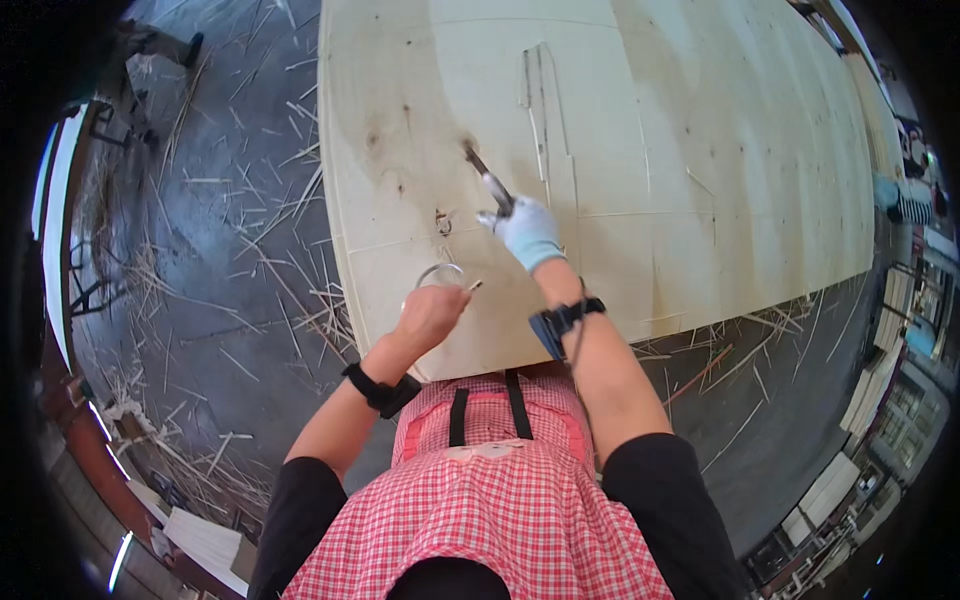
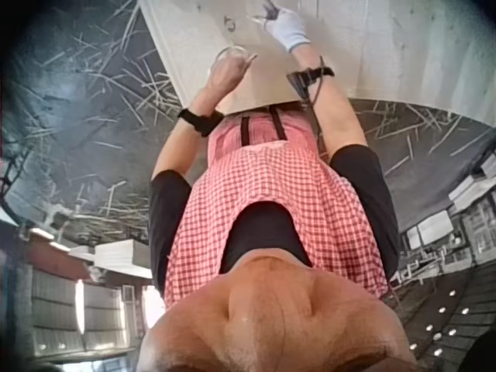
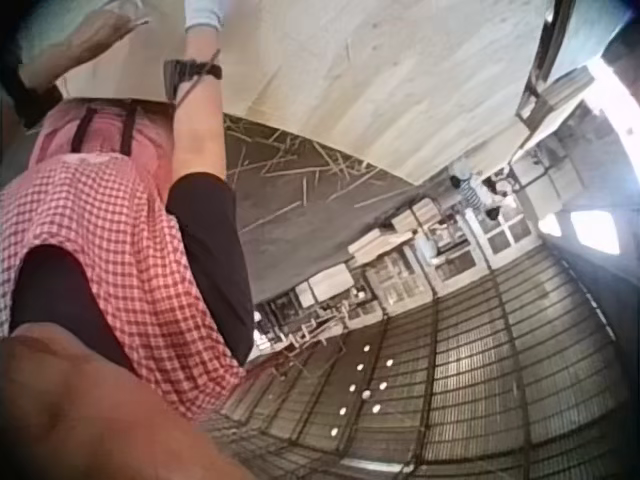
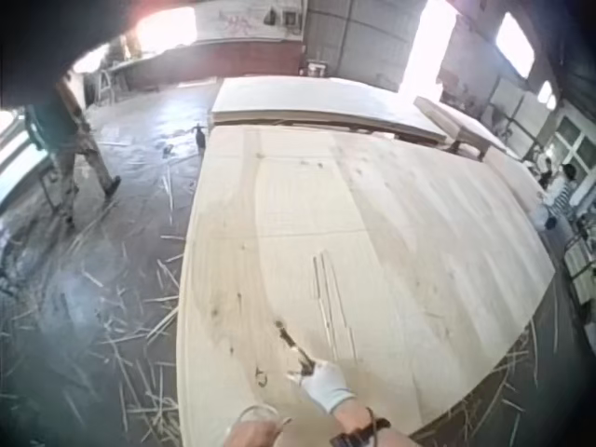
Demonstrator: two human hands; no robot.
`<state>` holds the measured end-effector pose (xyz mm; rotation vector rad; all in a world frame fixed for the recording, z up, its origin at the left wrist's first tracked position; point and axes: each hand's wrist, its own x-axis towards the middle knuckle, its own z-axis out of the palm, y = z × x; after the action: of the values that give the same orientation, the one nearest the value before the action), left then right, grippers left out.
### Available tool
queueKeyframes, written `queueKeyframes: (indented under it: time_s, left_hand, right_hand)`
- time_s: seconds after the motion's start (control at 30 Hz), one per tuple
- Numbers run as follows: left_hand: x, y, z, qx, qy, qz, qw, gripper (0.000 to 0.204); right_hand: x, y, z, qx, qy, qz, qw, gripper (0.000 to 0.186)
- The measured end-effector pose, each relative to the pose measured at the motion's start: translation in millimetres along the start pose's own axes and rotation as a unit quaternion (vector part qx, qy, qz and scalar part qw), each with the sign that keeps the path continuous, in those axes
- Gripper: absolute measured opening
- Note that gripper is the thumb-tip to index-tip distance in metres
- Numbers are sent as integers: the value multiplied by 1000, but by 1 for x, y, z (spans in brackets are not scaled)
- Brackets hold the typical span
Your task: Trimming the edges and surfaces of plywood sheets using a hand scraper tool.
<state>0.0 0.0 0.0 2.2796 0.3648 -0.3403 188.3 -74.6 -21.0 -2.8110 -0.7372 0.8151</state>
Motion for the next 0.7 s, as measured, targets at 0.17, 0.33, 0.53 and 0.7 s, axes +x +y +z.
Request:
queueKeyframes:
  time_s: [0.17,0.33,0.53,0.7]
  left_hand:
    - [7,4,-2,-11,-20,16,1000,27]
    - [64,8,22,166,198,91,962,27]
    - [38,101,75,95,-147,38,984,23]
    - [-26,88,7,-433,-317,-47,843,36]
  right_hand:
    - [-76,29,-4,324,-276,23,905,30]
    - [-26,53,3,340,-131,30,931,43]
    - [13,41,-14,-26,12,-35,999,52]
    - [-10,108,-12,57,153,106,981,54]
